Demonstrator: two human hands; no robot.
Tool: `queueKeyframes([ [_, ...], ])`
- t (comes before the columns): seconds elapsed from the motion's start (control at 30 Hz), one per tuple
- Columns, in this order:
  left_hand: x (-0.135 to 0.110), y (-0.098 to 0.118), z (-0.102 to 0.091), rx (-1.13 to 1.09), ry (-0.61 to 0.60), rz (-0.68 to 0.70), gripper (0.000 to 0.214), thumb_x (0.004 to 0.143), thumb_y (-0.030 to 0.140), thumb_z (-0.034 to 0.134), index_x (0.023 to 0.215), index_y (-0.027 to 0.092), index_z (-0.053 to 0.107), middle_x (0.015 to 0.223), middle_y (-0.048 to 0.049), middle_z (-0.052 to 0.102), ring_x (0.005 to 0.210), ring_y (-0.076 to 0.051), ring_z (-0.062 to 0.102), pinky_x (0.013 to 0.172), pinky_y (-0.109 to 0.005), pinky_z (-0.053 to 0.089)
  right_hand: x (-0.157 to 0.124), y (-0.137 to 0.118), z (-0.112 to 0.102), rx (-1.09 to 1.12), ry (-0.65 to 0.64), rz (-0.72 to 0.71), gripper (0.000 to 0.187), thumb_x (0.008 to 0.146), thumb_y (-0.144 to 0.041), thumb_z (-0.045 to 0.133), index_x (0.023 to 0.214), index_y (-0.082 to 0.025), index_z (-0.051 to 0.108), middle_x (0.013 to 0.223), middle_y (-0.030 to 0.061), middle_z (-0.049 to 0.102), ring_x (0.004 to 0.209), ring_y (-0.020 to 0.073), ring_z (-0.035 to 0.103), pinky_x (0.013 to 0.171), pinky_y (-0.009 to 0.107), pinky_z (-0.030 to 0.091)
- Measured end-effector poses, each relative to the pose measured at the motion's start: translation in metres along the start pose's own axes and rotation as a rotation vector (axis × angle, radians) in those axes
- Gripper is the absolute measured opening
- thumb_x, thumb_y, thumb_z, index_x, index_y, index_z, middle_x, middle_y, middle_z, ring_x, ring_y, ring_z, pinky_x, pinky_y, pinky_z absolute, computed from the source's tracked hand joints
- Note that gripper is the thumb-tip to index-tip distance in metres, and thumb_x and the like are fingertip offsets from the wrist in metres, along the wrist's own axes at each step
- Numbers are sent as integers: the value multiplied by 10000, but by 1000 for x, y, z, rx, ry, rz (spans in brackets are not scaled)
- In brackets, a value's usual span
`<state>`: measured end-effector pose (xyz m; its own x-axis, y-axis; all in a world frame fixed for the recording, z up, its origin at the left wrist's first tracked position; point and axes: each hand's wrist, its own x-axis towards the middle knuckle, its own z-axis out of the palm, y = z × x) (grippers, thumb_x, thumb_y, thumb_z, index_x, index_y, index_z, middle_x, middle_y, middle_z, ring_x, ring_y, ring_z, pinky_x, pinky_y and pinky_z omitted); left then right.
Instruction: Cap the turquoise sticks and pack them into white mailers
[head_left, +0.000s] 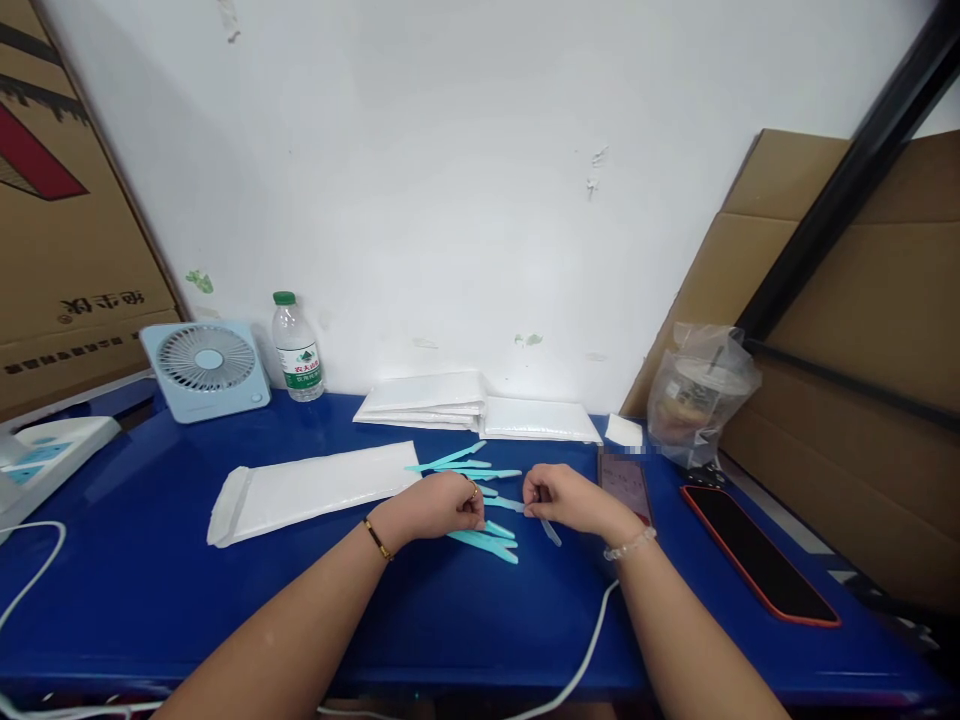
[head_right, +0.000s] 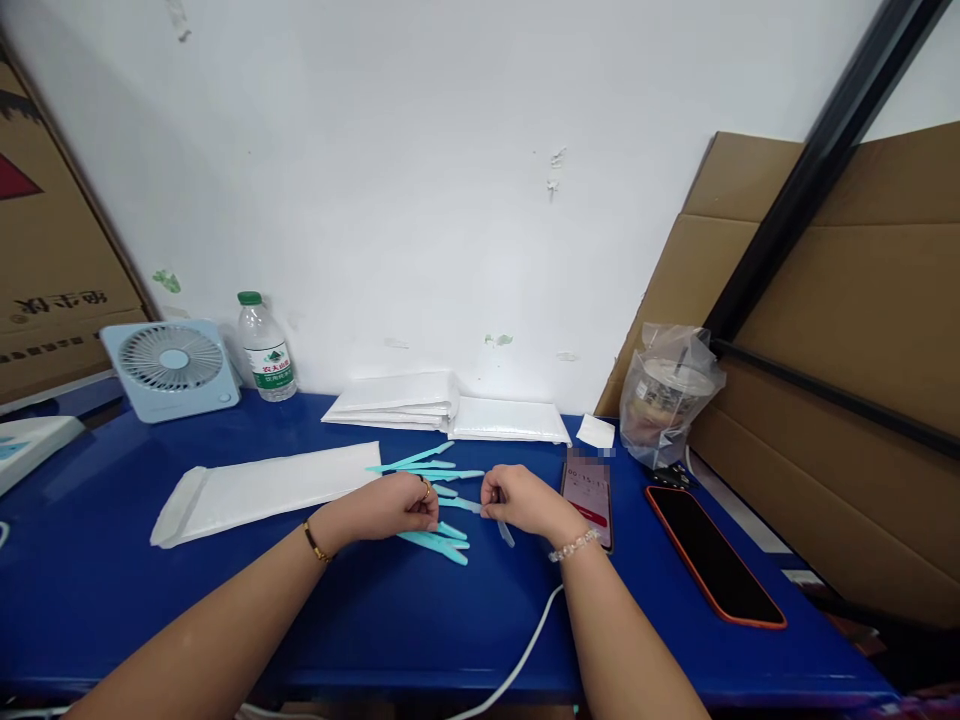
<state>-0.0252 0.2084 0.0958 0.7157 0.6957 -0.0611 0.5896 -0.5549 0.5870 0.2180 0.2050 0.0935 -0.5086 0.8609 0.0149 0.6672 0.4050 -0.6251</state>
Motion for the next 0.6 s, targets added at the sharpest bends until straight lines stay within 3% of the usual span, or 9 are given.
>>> queueKeyframes([
  [0.2,1,-2,-4,-13,140,-33,257,803,415,509,760,203,647,711,-4,636,608,-133,525,513,-232,321,-4,-8,-9,143,-15,7,176,766,-348,605,768,-175,635,664,9,614,595,126,534,534,213,404],
  [0.6,1,-6,-12,30,192,-52,307,817,451,478,744,189,622,730,-16,622,629,-137,515,529,-225,327,-4,-6,-13,224,0,33,240,752,-390,621,777,-152,640,639,17,606,554,110,515,520,211,401],
])
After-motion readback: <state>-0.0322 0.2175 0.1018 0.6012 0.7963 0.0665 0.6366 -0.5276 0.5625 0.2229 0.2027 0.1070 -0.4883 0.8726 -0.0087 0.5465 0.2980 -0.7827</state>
